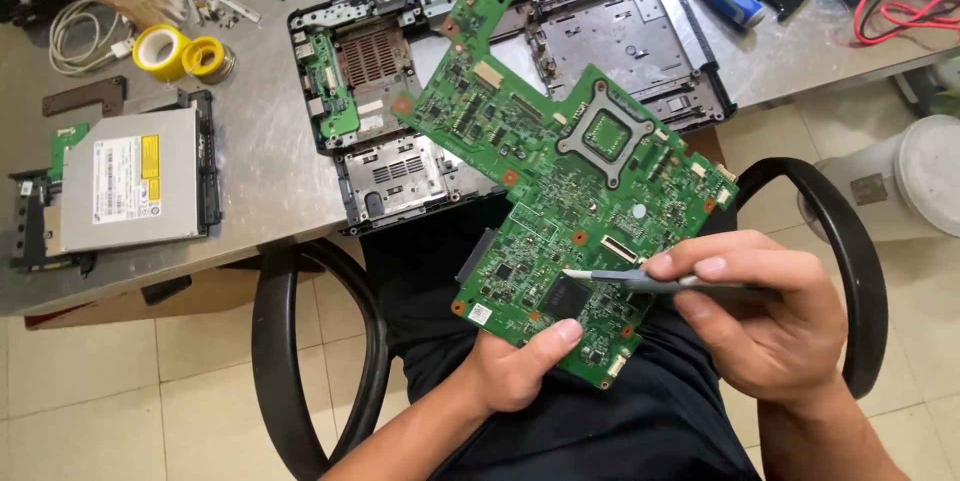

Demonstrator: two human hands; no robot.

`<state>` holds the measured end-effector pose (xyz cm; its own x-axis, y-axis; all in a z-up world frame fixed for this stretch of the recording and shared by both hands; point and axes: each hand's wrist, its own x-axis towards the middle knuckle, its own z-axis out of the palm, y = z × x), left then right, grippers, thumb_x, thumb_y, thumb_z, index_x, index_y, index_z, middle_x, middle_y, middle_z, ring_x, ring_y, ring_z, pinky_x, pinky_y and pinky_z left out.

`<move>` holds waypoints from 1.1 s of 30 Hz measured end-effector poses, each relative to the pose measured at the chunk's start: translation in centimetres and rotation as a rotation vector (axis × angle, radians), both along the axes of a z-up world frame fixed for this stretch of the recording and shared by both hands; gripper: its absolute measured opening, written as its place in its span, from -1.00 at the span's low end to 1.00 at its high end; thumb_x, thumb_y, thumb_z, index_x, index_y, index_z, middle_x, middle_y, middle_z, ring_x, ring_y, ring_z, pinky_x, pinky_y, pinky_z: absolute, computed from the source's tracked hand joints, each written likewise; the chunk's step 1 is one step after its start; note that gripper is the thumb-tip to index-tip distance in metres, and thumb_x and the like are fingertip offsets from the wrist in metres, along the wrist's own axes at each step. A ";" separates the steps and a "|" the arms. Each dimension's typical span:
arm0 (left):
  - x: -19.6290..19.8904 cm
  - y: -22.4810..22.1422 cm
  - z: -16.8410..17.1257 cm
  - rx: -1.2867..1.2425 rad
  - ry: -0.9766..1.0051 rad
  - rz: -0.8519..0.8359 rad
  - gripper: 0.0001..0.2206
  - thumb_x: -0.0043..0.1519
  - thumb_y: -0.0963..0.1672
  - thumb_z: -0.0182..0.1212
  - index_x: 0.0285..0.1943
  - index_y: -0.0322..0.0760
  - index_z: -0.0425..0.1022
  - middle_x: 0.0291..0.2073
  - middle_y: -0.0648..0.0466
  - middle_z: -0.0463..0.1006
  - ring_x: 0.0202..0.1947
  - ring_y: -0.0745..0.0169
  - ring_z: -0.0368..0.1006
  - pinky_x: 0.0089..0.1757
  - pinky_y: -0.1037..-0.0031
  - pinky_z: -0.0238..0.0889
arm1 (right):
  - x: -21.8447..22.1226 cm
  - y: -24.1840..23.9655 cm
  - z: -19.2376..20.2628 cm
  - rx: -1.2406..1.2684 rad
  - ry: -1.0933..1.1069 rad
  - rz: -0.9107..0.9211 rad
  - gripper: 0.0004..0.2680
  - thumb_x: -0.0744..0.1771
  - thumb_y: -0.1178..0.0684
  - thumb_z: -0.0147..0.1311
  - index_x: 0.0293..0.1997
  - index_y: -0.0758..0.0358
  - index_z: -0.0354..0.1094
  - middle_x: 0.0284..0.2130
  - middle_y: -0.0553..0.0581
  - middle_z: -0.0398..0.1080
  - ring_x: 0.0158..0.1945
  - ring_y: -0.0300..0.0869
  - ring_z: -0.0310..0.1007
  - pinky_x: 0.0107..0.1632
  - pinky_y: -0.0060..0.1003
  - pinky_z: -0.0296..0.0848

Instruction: Measuring or inspecting various components on a laptop motherboard using a probe.

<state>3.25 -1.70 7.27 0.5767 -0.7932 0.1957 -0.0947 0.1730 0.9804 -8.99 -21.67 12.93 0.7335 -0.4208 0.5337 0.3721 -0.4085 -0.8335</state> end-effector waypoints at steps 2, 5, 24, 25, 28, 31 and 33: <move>0.2 0.0 0.4 -0.014 0.077 -0.007 -0.60 0.37 -0.09 0.12 0.36 -0.34 0.32 0.30 -0.10 0.41 0.34 -0.08 0.34 0.36 0.10 0.16 | 0.2 -0.1 0.0 0.036 0.037 0.043 -0.82 0.34 0.25 0.04 0.00 0.27 0.14 -0.20 0.41 0.47 -0.16 0.00 0.68 -0.01 -0.24 0.75; -0.3 0.6 -0.8 0.046 0.084 0.047 -0.69 0.34 -0.09 0.16 0.22 -0.30 0.45 0.18 -0.06 0.51 0.23 -0.05 0.45 0.29 0.15 0.28 | 0.5 -0.4 0.0 0.046 0.001 0.029 -0.77 0.32 0.24 0.05 0.01 0.27 0.07 -0.29 0.42 0.45 -0.29 0.01 0.64 -0.08 -0.20 0.73; -1.5 1.1 -0.9 0.036 0.074 0.147 -0.75 0.32 -0.09 0.16 0.10 -0.30 0.51 0.05 -0.04 0.57 0.10 -0.04 0.52 0.17 0.16 0.39 | 2.8 -1.7 0.5 -0.031 -0.040 0.194 -0.76 0.29 0.21 0.04 -0.01 0.34 0.07 -0.39 0.43 0.40 -0.40 0.03 0.57 -0.24 -0.17 0.73; -1.5 1.1 -0.9 0.038 0.052 0.132 -0.72 0.33 -0.08 0.15 0.16 -0.30 0.46 0.07 -0.03 0.55 0.12 -0.04 0.49 0.19 0.15 0.36 | 2.9 -1.7 0.5 -0.052 -0.059 0.160 -0.76 0.30 0.21 0.05 -0.01 0.31 0.06 -0.35 0.43 0.41 -0.36 0.01 0.58 -0.19 -0.20 0.71; -1.6 0.9 -0.3 0.022 0.038 0.110 -0.64 0.34 -0.07 0.14 0.26 -0.32 0.37 0.15 -0.04 0.49 0.19 -0.03 0.43 0.23 0.14 0.30 | 3.2 -1.4 0.5 -0.071 -0.073 0.174 -0.76 0.31 0.24 0.07 -0.01 0.28 0.05 -0.28 0.43 0.44 -0.27 -0.01 0.63 -0.12 -0.25 0.72; -2.0 1.0 -0.4 0.025 0.060 0.088 -0.61 0.33 -0.09 0.16 0.31 -0.34 0.34 0.19 -0.05 0.46 0.24 -0.02 0.40 0.27 0.15 0.27 | 3.3 -1.7 0.1 -0.067 -0.061 0.268 -0.78 0.31 0.25 0.08 -0.01 0.27 0.11 -0.23 0.41 0.46 -0.21 -0.01 0.67 -0.10 -0.24 0.78; -2.2 1.1 -0.7 0.044 0.074 0.079 -0.61 0.31 -0.10 0.18 0.30 -0.35 0.34 0.18 -0.05 0.46 0.23 -0.01 0.40 0.27 0.17 0.27 | 3.4 -1.9 0.0 -0.065 -0.054 0.318 -0.79 0.31 0.24 0.08 -0.01 0.25 0.15 -0.22 0.38 0.46 -0.20 0.00 0.67 -0.09 -0.20 0.80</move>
